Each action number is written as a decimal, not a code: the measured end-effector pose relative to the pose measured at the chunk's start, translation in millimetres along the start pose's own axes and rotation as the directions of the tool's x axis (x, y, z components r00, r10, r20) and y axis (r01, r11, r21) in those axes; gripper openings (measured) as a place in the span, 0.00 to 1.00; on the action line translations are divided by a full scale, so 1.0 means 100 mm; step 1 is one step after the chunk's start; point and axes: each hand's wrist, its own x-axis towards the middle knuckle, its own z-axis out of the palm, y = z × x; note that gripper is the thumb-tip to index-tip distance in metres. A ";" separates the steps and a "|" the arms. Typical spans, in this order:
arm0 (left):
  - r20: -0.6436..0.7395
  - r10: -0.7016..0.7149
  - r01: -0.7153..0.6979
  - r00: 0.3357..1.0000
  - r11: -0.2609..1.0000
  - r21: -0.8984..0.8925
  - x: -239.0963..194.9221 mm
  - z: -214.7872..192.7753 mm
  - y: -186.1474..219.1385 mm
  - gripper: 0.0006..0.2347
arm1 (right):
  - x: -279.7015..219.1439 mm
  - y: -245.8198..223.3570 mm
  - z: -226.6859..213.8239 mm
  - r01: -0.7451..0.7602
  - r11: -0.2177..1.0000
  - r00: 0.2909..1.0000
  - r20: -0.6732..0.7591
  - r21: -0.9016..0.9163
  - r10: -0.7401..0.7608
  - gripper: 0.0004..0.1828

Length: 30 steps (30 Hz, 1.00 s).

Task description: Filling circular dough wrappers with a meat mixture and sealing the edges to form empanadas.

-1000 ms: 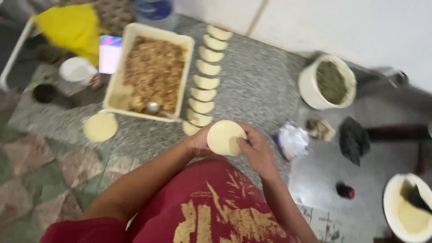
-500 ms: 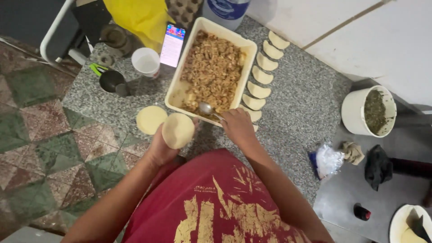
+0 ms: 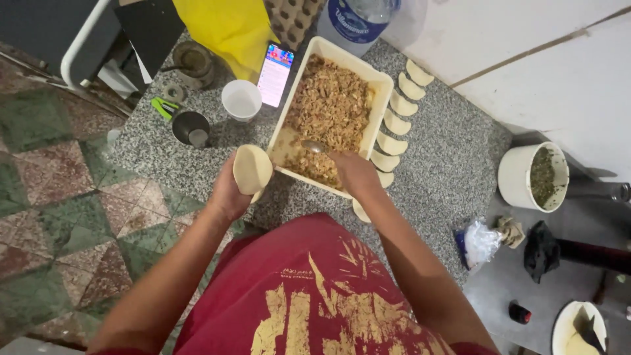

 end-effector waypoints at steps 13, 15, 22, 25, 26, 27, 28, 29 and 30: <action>-0.089 0.028 -0.020 0.996 0.996 0.086 0.40 -0.36 -0.10 0.20 | 0.17 0.20 0.23 -0.122 0.978 0.967 0.242 0.167 0.079 0.23; -0.091 0.019 -0.013 0.996 0.998 0.067 0.39 -0.32 -0.11 0.20 | 0.19 0.21 0.28 -0.085 0.967 0.978 0.208 0.238 0.035 0.19; -0.065 -0.020 0.032 0.998 0.979 0.199 0.42 -0.35 -0.05 0.23 | 0.21 -0.27 -0.03 -0.161 0.908 0.946 0.323 0.388 0.030 0.19; -0.096 -0.015 0.032 0.995 0.983 0.181 0.40 -0.31 -0.05 0.23 | 0.27 -0.37 -0.08 -0.175 0.901 0.939 0.343 0.398 0.031 0.18; -0.096 -0.013 0.032 0.995 0.980 0.197 0.39 -0.29 -0.04 0.22 | 0.35 -0.36 -0.02 -0.169 0.895 0.941 0.339 0.412 0.021 0.19; -0.096 -0.012 0.032 0.995 0.977 0.213 0.37 -0.26 -0.03 0.22 | 0.42 -0.34 0.04 -0.162 0.890 0.942 0.335 0.427 0.011 0.20; -0.097 -0.010 0.031 0.995 0.976 0.215 0.37 -0.27 -0.03 0.22 | 0.47 -0.31 0.08 -0.162 0.888 0.942 0.334 0.430 0.010 0.20; -0.091 -0.013 0.032 0.996 0.977 0.209 0.37 -0.27 -0.03 0.22 | 0.51 -0.28 0.12 -0.164 0.879 0.946 0.323 0.448 0.012 0.19; -0.085 -0.016 0.033 0.996 0.978 0.204 0.36 -0.28 -0.02 0.22 | 0.55 -0.25 0.16 -0.166 0.869 0.950 0.312 0.466 0.014 0.18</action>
